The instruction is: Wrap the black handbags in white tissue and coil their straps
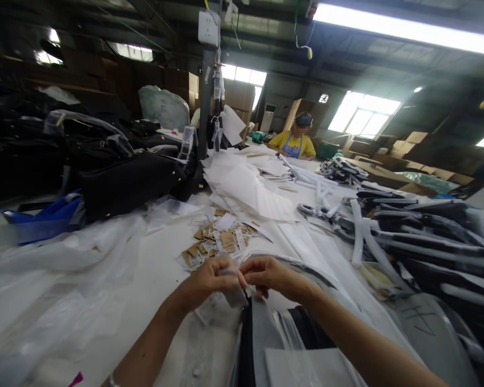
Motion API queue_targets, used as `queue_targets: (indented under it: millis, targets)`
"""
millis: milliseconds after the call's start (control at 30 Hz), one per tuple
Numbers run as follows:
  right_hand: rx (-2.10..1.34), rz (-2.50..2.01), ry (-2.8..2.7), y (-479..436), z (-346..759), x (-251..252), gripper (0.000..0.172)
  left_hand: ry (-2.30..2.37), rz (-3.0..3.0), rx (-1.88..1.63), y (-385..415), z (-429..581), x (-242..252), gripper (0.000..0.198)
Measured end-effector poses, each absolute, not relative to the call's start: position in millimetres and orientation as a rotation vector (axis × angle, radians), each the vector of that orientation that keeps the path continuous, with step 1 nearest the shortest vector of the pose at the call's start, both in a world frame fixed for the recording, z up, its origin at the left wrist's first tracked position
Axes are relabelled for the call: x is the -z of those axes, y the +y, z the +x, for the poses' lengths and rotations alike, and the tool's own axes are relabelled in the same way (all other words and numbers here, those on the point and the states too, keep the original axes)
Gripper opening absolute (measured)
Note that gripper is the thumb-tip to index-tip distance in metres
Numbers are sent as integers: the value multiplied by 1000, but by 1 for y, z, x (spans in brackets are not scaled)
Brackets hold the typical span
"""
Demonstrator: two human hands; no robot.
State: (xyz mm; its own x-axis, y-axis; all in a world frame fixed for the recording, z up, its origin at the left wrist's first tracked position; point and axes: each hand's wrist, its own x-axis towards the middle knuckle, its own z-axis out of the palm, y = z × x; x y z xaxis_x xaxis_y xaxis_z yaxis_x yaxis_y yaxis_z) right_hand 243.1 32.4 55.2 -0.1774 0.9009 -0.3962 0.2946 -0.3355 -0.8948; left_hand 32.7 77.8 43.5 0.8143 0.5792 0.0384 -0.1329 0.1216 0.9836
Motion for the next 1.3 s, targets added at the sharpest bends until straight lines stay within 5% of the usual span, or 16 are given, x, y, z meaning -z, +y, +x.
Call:
queue_targets:
  millis: [133,233,333,433,733,900,1300]
  targets:
    - [-1301,-1722,-1407,46,269,-56,45,502,1742,-444,73,34,-43,32]
    - [-1074,-1857,-1446,66,291,-50,42,1105,2122,-739,85,23,-26,71]
    - [-938,-1975,-1475,89,308,-40,46,1487,2364,-428,105,-3,-1,110]
    - [-913,-2071,-1500,116,317,-30,50,1537,2348,-151,129,-25,16,126]
    - [-684,-2025,-1796,182,318,-16,64,1205,2453,-183,202,35,10,129]
    - [-559,-2101,-1908,192,356,-16,67,1039,2535,-255,218,97,20,114]
    - [-171,-2468,-1844,200,436,-24,36,996,2626,-339,242,218,15,91]
